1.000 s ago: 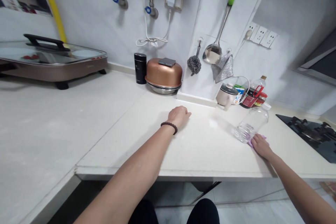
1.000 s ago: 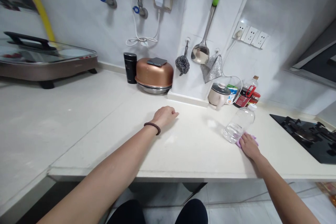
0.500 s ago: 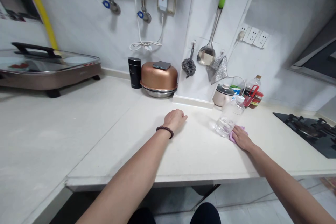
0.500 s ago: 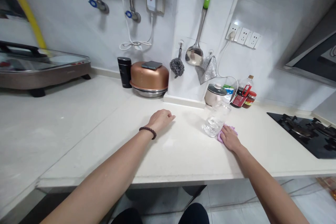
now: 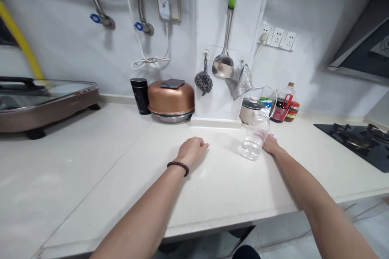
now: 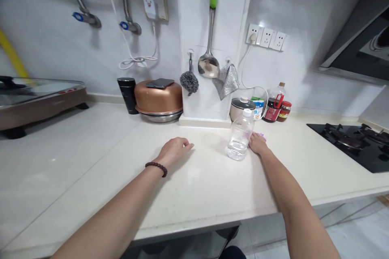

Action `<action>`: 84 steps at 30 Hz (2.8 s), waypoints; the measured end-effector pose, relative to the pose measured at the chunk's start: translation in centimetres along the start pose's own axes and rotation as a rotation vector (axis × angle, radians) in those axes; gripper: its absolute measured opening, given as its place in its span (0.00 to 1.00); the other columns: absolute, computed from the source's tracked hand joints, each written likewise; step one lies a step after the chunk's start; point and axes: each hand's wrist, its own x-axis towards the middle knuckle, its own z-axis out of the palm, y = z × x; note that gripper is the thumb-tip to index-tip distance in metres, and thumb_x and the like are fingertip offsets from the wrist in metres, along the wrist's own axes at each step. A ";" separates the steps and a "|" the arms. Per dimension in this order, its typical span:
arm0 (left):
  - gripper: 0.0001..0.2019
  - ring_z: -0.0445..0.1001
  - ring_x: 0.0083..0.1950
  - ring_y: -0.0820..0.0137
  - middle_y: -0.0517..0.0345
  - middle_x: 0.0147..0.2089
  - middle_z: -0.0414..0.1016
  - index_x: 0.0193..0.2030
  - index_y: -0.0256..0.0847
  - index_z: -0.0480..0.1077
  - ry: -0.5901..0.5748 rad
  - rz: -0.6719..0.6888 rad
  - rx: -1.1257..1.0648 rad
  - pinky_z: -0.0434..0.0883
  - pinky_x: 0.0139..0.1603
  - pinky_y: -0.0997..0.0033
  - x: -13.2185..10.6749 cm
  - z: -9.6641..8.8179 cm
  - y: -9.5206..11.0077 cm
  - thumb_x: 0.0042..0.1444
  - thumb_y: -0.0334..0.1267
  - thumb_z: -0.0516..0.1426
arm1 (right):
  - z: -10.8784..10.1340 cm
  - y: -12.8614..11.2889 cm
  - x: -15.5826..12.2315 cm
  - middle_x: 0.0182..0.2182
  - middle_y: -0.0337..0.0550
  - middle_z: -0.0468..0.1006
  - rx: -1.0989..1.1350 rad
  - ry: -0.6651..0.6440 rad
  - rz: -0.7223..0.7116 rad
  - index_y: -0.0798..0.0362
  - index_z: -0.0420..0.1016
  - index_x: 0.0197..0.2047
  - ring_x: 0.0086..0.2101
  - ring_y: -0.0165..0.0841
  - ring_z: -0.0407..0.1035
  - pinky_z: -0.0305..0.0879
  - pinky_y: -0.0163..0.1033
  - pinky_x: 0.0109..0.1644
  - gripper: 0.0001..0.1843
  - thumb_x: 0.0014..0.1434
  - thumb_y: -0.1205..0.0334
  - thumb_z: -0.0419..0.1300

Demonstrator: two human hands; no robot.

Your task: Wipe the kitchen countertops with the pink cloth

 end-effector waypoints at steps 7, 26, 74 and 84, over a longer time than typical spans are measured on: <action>0.16 0.81 0.49 0.57 0.49 0.44 0.84 0.40 0.42 0.82 -0.025 0.004 0.021 0.68 0.44 0.67 -0.5 -0.5 0.8 0.67 0.45 0.54 | 0.0 1.4 2.6 0.68 0.46 0.69 0.059 -0.051 0.092 0.46 0.66 0.73 0.67 0.45 0.62 0.51 0.52 0.73 0.28 0.74 0.57 0.46; 0.16 0.80 0.45 0.59 0.50 0.41 0.83 0.36 0.42 0.80 -0.028 0.025 0.003 0.66 0.40 0.67 -0.5 -0.1 0.7 0.66 0.46 0.54 | 0.5 3.3 4.3 0.69 0.45 0.69 0.110 -0.058 0.162 0.46 0.69 0.70 0.67 0.47 0.61 0.51 0.51 0.73 0.27 0.73 0.50 0.48; 0.17 0.79 0.42 0.59 0.50 0.38 0.83 0.34 0.42 0.79 -0.124 0.162 -0.037 0.66 0.39 0.66 -2.0 0.7 2.9 0.64 0.46 0.53 | -1.4 8.4 -15.8 0.73 0.48 0.61 0.105 -0.051 0.099 0.47 0.63 0.75 0.71 0.43 0.55 0.52 0.57 0.75 0.33 0.73 0.50 0.40; 0.16 0.78 0.39 0.60 0.53 0.35 0.82 0.32 0.43 0.77 -0.142 0.131 -0.033 0.63 0.36 0.66 -2.5 0.2 3.4 0.64 0.46 0.54 | 0.6 12.6 -0.9 0.68 0.53 0.69 0.014 -0.027 0.295 0.49 0.66 0.72 0.65 0.50 0.64 0.56 0.61 0.70 0.32 0.73 0.52 0.39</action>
